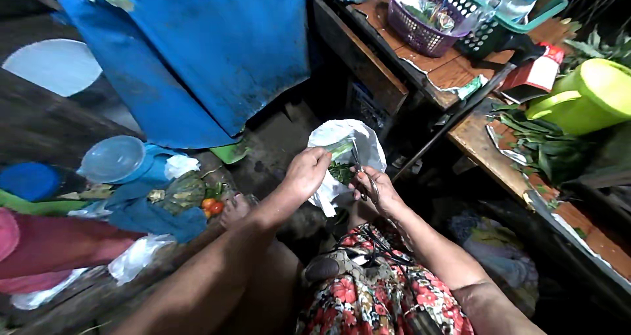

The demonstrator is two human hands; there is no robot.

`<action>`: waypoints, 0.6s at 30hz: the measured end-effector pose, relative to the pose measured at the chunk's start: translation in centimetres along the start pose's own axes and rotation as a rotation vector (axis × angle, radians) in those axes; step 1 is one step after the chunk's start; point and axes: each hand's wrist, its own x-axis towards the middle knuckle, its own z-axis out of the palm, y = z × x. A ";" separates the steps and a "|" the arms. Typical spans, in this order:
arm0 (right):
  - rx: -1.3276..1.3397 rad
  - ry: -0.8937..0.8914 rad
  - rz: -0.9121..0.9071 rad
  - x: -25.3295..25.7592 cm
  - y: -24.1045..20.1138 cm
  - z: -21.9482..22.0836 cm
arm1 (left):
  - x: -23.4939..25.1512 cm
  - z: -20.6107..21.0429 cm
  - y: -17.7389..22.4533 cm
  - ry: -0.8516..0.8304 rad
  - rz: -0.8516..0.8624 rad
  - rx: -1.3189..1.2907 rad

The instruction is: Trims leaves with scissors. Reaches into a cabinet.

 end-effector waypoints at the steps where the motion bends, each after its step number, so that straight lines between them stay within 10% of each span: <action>1: -0.014 -0.001 -0.001 0.0 -0.1 0.0 | -0.1 0.2 -0.1 -0.003 0.019 0.025; 18: -0.180 0.027 -0.047 -0.4 -0.6 -0.4 | -0.1 -0.1 -0.4 -0.118 0.051 0.117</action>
